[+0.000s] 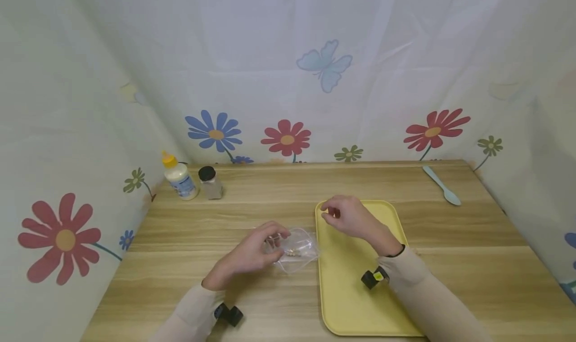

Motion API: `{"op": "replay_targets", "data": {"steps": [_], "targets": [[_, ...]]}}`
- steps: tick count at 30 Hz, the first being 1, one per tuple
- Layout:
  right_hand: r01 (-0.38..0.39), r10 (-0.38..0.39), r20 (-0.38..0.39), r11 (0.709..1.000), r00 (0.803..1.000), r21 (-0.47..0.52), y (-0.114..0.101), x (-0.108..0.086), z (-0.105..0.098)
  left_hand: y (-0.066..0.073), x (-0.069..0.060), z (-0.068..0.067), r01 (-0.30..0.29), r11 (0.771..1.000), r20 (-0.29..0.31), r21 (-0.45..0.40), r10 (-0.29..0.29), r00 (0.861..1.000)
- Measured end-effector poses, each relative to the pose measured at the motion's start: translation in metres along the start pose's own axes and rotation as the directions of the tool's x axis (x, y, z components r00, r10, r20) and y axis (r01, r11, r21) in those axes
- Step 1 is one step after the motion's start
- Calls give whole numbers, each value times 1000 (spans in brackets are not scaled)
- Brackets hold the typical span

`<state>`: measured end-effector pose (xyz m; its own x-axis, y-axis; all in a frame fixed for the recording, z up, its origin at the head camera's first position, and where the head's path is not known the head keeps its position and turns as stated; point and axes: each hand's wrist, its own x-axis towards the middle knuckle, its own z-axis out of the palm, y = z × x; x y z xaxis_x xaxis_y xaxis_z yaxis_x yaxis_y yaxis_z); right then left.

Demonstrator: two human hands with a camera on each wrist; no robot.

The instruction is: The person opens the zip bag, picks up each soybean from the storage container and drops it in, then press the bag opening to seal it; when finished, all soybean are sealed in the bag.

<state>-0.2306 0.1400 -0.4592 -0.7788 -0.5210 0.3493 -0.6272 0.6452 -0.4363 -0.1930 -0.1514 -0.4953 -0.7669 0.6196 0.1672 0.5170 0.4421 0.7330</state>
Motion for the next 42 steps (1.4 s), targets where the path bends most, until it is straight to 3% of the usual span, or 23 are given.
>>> {"op": "replay_targets", "data": {"steps": [11, 20, 33, 42], "targets": [[-65, 67, 73, 998, 995, -24, 16, 5, 7, 0, 0, -1, 12, 1000, -2, 11, -12, 1000], [-37, 43, 87, 997, 995, -71, 25, 12, 9, 1, 0, -1, 0, 1000, 4, 9, 0, 1000], [-56, 71, 142, 992, 987, -111, 44, 24, 18, 2, -1, -1, 1, 1000, -1, 6, -1, 1000], [-89, 112, 209, 989, 971, -116, 53, 31, 22, 2, -2, -1, 15, 1000, 4, 8, -15, 1000]]}}
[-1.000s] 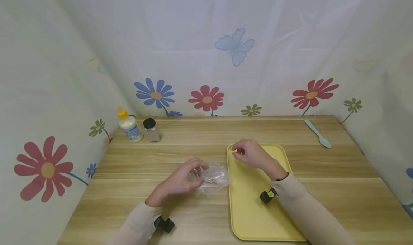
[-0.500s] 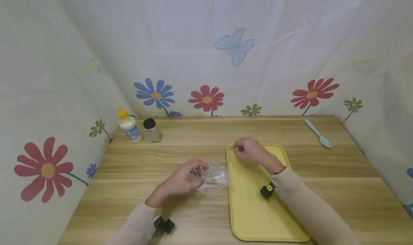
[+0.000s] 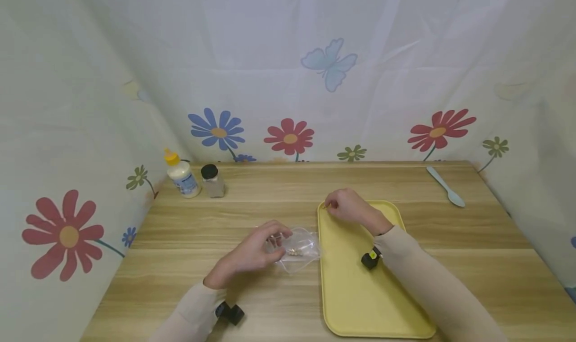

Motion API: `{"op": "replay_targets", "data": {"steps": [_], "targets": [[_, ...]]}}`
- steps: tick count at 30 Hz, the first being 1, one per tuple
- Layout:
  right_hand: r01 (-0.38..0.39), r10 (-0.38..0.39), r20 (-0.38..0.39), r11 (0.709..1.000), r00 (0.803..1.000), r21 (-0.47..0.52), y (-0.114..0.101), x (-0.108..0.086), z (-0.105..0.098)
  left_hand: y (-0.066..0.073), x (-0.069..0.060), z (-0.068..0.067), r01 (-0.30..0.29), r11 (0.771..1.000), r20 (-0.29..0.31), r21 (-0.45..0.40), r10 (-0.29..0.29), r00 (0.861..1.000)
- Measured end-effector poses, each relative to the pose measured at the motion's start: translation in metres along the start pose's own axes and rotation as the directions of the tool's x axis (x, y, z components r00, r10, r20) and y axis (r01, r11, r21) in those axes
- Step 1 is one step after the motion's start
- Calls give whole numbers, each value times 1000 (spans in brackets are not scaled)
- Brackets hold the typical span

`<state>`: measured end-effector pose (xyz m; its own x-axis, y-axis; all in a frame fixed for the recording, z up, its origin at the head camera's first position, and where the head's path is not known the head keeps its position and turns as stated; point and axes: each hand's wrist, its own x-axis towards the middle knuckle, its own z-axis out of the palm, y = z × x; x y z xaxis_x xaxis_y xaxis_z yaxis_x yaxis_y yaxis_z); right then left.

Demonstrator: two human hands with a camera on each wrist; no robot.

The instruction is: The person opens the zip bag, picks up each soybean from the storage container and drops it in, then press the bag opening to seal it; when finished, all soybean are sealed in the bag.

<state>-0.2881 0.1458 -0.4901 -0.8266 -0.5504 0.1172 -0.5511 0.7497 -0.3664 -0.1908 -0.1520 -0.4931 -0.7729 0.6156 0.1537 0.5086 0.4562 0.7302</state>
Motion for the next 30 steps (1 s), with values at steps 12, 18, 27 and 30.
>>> {"op": "replay_targets", "data": {"steps": [12, 18, 27, 30], "targets": [[-20, 21, 39, 1000, 999, -16, 0, 6, 5, 0, 1, 0, 5, 1000, 5, -11, -5, 1000], [-28, 28, 48, 1000, 998, -2, 0, 7, 6, -2, 1, 1, -4, 1000, 0, -2, 4, 1000], [1, -1, 27, 1000, 1000, -25, -1, 5, 5, -3, 1, 2, -4, 1000, -1, -3, 4, 1000], [-7, 8, 25, 1000, 1000, -12, -2, 5, 4, -2, 1, 2, 2, 1000, -2, -5, -2, 1000]]}}
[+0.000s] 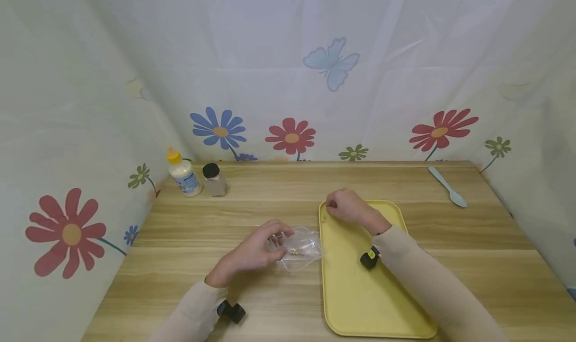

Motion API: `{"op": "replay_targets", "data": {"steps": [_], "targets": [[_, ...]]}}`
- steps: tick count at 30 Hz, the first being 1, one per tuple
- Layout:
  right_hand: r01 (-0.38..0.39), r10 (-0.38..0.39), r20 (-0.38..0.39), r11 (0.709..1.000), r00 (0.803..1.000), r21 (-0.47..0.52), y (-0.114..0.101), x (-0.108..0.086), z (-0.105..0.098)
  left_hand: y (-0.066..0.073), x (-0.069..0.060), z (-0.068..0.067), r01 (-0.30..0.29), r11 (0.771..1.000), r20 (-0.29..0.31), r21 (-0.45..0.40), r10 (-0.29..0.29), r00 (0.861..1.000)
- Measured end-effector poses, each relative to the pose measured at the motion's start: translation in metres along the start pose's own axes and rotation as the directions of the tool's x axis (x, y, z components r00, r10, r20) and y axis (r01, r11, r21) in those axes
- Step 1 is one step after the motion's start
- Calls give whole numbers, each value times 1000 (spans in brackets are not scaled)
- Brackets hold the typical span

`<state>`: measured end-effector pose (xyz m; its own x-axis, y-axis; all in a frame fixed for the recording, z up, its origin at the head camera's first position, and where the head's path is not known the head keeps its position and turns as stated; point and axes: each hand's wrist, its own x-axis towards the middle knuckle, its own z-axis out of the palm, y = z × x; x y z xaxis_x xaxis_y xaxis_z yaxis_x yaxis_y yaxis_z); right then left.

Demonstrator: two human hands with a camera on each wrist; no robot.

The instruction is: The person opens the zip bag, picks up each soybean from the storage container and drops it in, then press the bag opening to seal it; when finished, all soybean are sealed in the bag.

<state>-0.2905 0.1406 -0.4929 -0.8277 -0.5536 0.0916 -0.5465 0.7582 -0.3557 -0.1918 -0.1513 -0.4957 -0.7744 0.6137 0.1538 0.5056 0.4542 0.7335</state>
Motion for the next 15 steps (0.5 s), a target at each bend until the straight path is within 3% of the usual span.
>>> {"op": "replay_targets", "data": {"steps": [15], "targets": [[5, 0, -76, 998, 997, 57, -2, -8, -2, 2, 0, -1, 16, 1000, 8, -6, -16, 1000]]}}
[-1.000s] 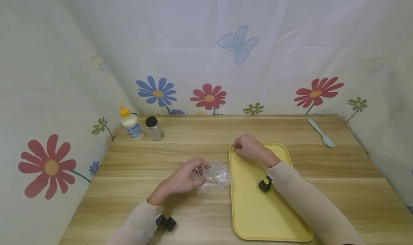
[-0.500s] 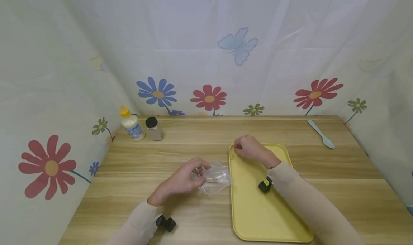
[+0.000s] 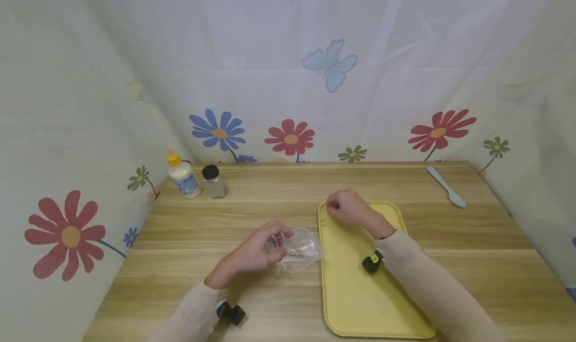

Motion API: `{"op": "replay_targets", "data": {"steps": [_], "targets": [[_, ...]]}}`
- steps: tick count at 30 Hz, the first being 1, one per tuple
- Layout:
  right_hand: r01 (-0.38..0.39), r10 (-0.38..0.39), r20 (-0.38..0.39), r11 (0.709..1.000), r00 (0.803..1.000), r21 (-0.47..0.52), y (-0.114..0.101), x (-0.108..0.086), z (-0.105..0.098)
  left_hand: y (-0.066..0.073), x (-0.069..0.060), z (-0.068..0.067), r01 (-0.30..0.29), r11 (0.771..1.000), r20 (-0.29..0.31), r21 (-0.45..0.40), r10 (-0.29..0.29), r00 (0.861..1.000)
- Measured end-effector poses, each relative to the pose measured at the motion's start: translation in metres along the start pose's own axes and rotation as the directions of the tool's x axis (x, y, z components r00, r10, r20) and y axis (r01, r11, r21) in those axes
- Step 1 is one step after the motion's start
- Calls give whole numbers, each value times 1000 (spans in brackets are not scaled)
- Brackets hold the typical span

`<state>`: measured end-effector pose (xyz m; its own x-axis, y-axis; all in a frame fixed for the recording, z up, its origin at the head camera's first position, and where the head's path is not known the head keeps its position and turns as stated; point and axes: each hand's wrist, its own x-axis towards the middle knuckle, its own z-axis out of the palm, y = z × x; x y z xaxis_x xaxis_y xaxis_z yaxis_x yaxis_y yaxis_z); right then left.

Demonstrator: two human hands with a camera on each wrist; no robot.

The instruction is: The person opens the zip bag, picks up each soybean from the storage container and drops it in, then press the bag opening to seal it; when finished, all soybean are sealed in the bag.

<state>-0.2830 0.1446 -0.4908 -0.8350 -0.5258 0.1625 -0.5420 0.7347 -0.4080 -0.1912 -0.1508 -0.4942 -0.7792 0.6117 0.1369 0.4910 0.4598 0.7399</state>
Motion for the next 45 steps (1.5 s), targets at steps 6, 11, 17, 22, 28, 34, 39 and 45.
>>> {"op": "replay_targets", "data": {"steps": [6, 11, 17, 22, 28, 34, 39, 45], "targets": [[-2, 4, -32, 999, 999, 49, -7, -3, -2, 0, 0, 0, 1, 1000, 4, -3, -1, 1000], [38, -31, -75, 996, 997, 81, -13, -7, -4, 1, 0, 0, 5, 1000, 7, -1, -5, 1000], [98, -80, -112, 982, 991, 163, -25, -13, -7, 1, 1, 0, 4, 1000, 7, 2, -4, 1000], [151, -125, -135, 967, 983, 205, -35, -18, -10, 1, 1, 0, -17, 1000, 5, 4, 17, 1000], [199, -164, -161, 951, 973, 237, -48, -24, -11, 0, 2, -1, -25, 1000, 8, 2, 25, 1000], [246, -209, -162, 934, 964, 261, -61, -29, -11, 0, 2, -1, -27, 1000, -2, 12, 27, 1000], [298, -258, -179, 919, 949, 258, -70, -32, -8, 1, 2, 0, -29, 999, -10, 15, 29, 1000], [347, -307, -181, 899, 934, 268, -77, -36, -6, 2, 1, 0, -19, 1000, -10, 5, 19, 1000]]}}
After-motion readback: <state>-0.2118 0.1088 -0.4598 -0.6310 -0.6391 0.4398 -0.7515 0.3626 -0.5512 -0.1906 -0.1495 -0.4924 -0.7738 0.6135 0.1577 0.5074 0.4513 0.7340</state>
